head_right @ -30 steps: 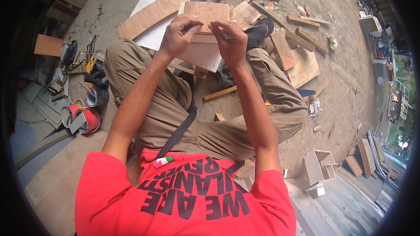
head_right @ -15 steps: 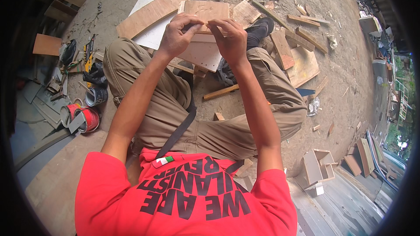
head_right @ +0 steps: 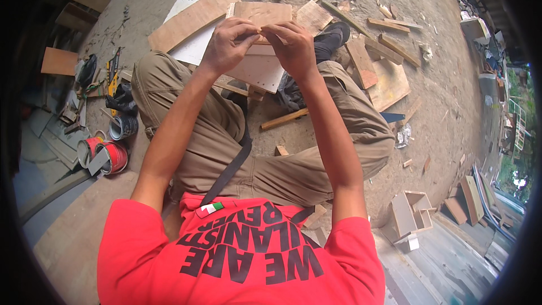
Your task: The person assembles a small wooden box by hand, using a hammer to drive nails into the joints. They repeatedly reposition the box, align the pieces, and hammer nails to secure the structure.
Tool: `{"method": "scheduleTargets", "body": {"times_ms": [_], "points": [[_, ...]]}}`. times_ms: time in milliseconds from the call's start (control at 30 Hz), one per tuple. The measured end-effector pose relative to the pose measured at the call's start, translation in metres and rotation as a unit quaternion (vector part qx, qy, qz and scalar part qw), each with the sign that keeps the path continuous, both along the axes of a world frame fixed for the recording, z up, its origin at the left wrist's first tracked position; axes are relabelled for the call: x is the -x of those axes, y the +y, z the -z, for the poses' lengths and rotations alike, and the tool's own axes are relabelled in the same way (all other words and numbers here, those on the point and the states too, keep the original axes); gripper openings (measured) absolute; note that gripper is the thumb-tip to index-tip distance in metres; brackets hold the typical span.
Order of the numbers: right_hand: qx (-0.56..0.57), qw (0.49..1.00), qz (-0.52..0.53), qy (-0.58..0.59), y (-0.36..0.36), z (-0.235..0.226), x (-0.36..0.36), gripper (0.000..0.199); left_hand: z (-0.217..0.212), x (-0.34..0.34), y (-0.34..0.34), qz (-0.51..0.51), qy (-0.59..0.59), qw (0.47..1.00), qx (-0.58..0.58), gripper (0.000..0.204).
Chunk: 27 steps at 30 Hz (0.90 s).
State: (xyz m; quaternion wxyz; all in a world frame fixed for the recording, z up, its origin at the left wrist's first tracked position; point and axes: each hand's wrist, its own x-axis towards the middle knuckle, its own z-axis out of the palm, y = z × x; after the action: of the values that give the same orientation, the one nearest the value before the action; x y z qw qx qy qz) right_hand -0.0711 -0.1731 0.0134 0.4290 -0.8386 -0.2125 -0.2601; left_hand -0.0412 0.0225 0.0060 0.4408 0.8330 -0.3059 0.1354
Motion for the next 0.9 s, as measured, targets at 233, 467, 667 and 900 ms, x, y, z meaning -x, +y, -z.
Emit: {"method": "scheduleTargets", "body": {"times_ms": [233,467,667,900], "points": [[-0.002,1.000,0.004,-0.004,0.002,0.003,0.000,0.017,0.004,-0.004,-0.005,-0.005,-0.005,1.000,-0.003,0.017],[-0.017,1.000,0.012,0.004,-0.003,0.005,0.005,0.022,0.009,0.003,-0.011,-0.037,-0.025,0.999,-0.009,0.012],[-0.361,0.855,0.368,0.063,-0.048,0.104,0.038,0.025,0.016,0.005,-0.003,-0.041,-0.048,0.998,-0.004,0.009],[-0.246,0.429,0.386,0.779,-0.008,0.304,0.150,0.055,0.014,0.006,-0.003,-0.047,-0.088,0.995,-0.024,0.010]]}}
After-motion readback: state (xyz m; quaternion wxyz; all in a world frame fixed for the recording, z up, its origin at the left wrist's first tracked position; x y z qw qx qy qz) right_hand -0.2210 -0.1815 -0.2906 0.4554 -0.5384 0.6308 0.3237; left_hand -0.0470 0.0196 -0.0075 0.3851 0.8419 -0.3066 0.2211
